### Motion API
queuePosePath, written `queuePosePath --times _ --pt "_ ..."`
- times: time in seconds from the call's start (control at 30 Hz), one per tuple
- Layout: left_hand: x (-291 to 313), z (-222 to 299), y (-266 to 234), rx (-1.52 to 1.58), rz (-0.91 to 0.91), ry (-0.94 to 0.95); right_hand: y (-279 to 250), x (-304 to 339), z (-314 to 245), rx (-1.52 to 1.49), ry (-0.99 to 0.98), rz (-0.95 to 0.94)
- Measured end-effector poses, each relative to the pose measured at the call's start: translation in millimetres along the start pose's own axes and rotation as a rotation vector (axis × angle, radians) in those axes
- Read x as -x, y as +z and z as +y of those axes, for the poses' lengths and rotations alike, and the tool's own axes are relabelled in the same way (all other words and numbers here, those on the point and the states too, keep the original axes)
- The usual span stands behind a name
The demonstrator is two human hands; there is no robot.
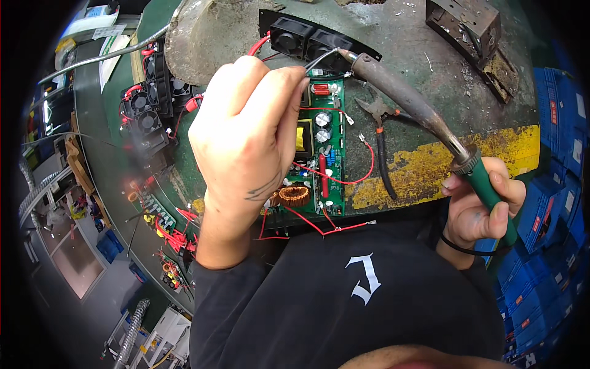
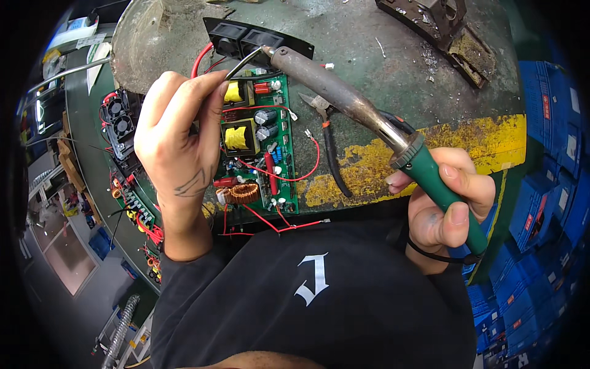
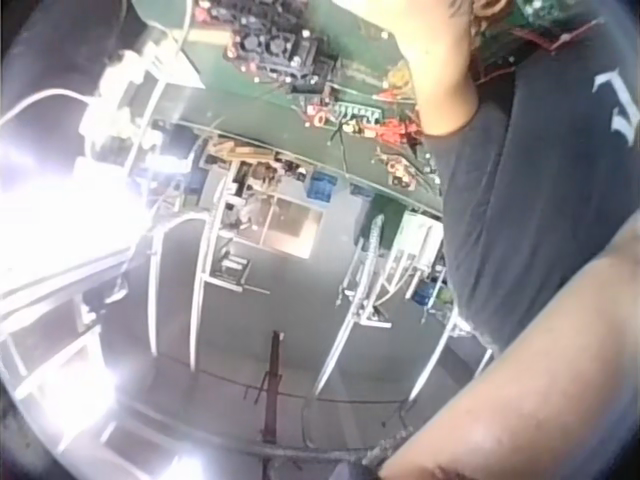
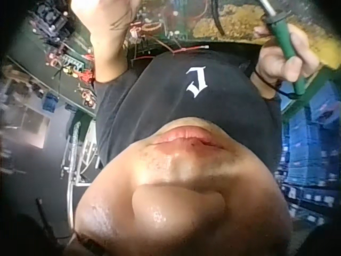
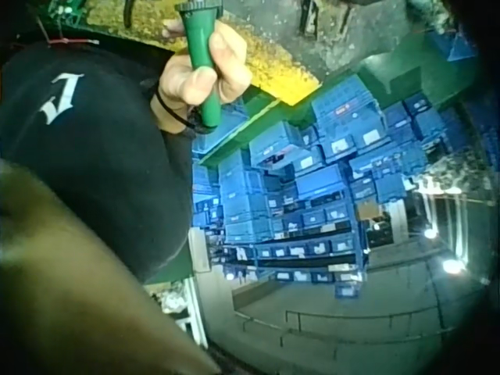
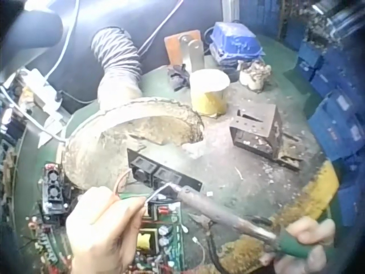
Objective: Soldering electronic components and wires onto circuit boards at an assembly workstation.
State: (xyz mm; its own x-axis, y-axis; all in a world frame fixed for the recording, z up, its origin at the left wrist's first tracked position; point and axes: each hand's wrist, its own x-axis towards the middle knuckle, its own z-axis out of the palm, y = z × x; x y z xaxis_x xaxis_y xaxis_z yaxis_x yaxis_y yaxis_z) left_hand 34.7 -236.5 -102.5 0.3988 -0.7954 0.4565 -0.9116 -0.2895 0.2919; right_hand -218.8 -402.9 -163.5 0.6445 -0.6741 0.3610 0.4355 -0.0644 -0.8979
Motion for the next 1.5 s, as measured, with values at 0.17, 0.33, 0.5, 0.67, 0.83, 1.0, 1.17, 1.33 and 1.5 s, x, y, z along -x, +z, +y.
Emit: queuePosePath --times 0.17,0.33,0.5,0.67,0.83,1.0,1.17,1.33,1.5 --pt "0 0 -1 0.018 -0.008 -0.024 1 0 0 -0.01 0.001 -0.001" --pt "-1 1 -2 0.005 -0.009 -0.027 2 1 0 0.007 -0.01 0.014" --pt "-1 1 -1 0.006 -0.006 -0.029 3 0 0 0.016 -0.013 -0.005" --pt "0 1 0 0.004 -0.002 -0.024 4 -1 1 0.002 -0.011 -0.013" --pt "-1 0 0 -0.008 0.006 -0.018 5 -1 1 0.002 -0.013 -0.012" --pt "-1 1 0 -0.006 0.001 -0.017 4 -1 1 0.007 -0.02 -0.004" --pt "2 0 -3 0.003 0.005 -0.042 5 -2 0 -0.029 -0.019 0.042" --pt "1 -1 -9 -0.018 0.064 -0.058 -1 6 1 -0.063 0.051 0.175" --pt "1 -2 -45 -0.052 0.198 0.137 -16 12 1 -0.121 0.137 0.39"
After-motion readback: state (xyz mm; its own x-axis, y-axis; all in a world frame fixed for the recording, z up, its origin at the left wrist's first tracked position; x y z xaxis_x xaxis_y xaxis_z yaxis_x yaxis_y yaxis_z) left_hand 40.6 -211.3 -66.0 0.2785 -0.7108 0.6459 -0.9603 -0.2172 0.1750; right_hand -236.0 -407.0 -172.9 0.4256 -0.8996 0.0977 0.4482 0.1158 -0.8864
